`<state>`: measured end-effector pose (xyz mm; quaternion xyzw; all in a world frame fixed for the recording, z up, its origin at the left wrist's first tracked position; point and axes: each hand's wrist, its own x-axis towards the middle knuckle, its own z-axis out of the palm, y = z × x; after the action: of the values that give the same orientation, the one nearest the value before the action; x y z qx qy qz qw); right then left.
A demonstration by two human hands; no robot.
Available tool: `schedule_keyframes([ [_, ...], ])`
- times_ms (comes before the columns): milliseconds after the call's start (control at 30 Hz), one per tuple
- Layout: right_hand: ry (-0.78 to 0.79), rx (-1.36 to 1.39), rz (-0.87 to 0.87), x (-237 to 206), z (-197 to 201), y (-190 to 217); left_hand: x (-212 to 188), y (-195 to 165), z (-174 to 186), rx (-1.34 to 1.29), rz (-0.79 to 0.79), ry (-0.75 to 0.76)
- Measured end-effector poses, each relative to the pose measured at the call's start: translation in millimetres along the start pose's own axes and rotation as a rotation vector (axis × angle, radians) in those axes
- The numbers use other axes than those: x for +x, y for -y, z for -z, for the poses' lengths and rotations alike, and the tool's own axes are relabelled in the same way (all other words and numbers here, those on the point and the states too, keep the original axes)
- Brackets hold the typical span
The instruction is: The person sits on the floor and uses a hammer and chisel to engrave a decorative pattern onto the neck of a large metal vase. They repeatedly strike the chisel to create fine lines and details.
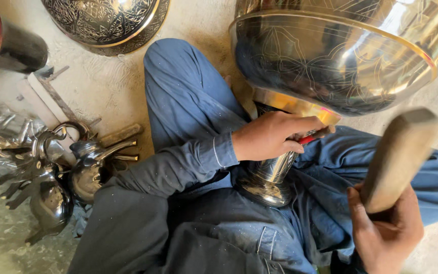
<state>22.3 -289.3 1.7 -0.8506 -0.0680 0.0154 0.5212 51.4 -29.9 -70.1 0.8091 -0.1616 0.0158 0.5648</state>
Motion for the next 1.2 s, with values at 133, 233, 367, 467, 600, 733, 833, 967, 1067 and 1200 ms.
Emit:
schedule_keyframes([
  [133,-0.059,-0.09,0.075,2,5,-6,2,3,-1,0.013,-0.09,-0.008],
  [233,-0.035,-0.095,0.108,-1,18,-14,4,2,0,0.008,-0.082,0.002],
  [367,0.029,-0.54,0.234,-1,42,-28,8,-4,-1,0.016,-0.071,0.009],
  [467,-0.022,-0.508,0.258,1,47,-33,9,-10,-2,0.059,0.034,0.056],
  [600,0.026,-0.527,0.276,1,46,-26,8,-13,-2,0.083,-0.044,0.019],
  [733,-0.086,-0.329,0.186,-4,35,-23,5,-10,-4,0.04,-0.047,0.02],
  [833,-0.023,-0.525,0.249,-7,34,-28,4,-8,-4,0.039,-0.073,0.025],
  [967,-0.034,-0.374,0.222,-9,37,-37,2,-7,-2,0.046,-0.079,0.05],
  [1067,-0.001,-0.64,0.347,-9,42,-39,2,-9,-3,0.052,-0.09,0.04],
  [1200,0.0,-0.461,0.387,-14,43,-39,3,-10,-2,0.066,-0.019,0.078],
])
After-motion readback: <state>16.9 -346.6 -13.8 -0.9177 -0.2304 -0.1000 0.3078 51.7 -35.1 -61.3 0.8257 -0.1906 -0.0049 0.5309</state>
